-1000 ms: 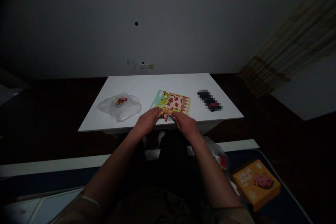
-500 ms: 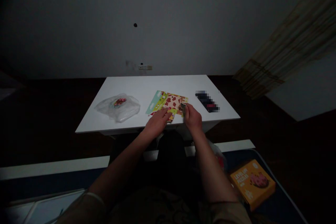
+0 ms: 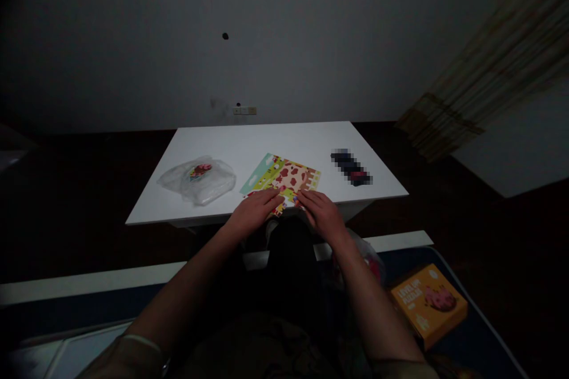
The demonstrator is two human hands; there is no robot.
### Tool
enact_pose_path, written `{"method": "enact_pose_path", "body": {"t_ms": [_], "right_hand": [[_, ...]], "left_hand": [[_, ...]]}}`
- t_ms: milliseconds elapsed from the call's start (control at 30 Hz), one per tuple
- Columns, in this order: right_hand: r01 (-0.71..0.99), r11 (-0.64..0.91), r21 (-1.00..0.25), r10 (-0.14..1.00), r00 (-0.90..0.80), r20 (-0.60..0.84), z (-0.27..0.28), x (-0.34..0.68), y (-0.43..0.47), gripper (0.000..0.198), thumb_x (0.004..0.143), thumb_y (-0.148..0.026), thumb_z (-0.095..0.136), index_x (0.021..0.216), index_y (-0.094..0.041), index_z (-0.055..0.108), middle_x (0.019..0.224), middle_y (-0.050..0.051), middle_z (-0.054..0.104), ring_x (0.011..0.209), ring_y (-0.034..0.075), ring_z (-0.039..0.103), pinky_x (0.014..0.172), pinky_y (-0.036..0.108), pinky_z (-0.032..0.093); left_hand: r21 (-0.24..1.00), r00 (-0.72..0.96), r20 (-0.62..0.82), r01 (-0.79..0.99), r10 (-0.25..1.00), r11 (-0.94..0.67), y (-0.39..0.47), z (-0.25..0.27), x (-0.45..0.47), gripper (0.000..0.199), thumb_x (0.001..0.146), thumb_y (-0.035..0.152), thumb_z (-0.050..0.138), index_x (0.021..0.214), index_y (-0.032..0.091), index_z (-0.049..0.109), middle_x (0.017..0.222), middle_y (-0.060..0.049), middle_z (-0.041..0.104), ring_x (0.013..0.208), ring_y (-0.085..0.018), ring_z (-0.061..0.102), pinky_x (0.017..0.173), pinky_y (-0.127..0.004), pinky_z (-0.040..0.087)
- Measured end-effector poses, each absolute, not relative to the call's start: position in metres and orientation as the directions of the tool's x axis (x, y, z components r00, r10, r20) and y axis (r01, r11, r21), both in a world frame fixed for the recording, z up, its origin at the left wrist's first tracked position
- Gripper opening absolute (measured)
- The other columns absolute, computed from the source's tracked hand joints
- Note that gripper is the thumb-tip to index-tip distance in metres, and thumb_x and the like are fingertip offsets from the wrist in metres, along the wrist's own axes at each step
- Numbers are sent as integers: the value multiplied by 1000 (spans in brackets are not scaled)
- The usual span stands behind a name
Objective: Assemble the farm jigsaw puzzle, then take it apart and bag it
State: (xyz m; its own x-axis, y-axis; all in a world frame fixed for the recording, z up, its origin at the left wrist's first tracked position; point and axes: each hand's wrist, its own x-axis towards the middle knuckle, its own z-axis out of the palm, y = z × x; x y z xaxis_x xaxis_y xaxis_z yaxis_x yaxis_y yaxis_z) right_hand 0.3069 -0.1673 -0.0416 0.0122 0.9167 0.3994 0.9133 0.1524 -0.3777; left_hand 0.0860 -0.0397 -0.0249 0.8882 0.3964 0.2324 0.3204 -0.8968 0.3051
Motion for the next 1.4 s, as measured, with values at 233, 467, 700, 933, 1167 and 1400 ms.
{"method": "enact_pose_path", "body": {"t_ms": [233, 467, 700, 933, 1167, 1400], "right_hand": [[902, 93, -421, 910, 94, 404, -39, 319, -157, 37, 93, -32, 44, 128, -29, 56, 122, 5, 63, 108, 26, 60, 92, 46, 49], [853, -123, -507, 866, 341, 364, -29, 319, -141, 35, 93, -42, 41, 116, -25, 61, 106, 10, 69, 94, 30, 66, 78, 43, 50], [672, -74, -737, 719, 548, 427, -19, 287, -129, 36, 94, -46, 36, 110, -22, 58, 106, 10, 67, 97, 26, 62, 85, 40, 48], [561, 28, -828, 747, 538, 390, -17, 246, -120, 32, 94, -44, 36, 107, -23, 56, 107, 9, 64, 99, 23, 59, 90, 39, 46], [549, 52, -834, 701, 575, 422, -24, 249, -109, 33, 93, -46, 37, 103, -22, 57, 103, 8, 64, 97, 23, 58, 90, 39, 44], [605, 34, -795, 797, 464, 387, -29, 255, -100, 32, 93, -43, 38, 110, -23, 56, 113, 9, 61, 104, 24, 55, 93, 42, 42]], "left_hand": [[341, 883, 202, 341, 423, -876, -40, -23, 85, 44, 95, 21, 39, 138, 27, 44, 148, -4, 39, 135, -20, 39, 111, -41, 33], [489, 836, 221, 351, 503, -799, -30, -11, 87, 43, 97, 37, 37, 138, 28, 44, 140, -2, 50, 126, -20, 50, 104, -34, 42], [643, 742, 257, 348, 620, -683, -21, -9, 88, 43, 98, 42, 31, 133, 24, 48, 134, -4, 56, 120, -22, 54, 100, -34, 44], [749, 710, 200, 333, 676, -572, -24, 2, 86, 43, 99, 41, 27, 131, 22, 47, 111, -5, 68, 90, -19, 65, 84, -30, 49], [805, 667, 224, 285, 711, -521, -20, -4, 82, 40, 97, 42, 32, 127, 22, 50, 95, -4, 69, 82, -18, 64, 79, -31, 49], [825, 617, 278, 240, 737, -512, -17, -8, 80, 36, 96, 42, 36, 121, 24, 55, 107, -5, 67, 94, -21, 62, 85, -33, 47]]}}
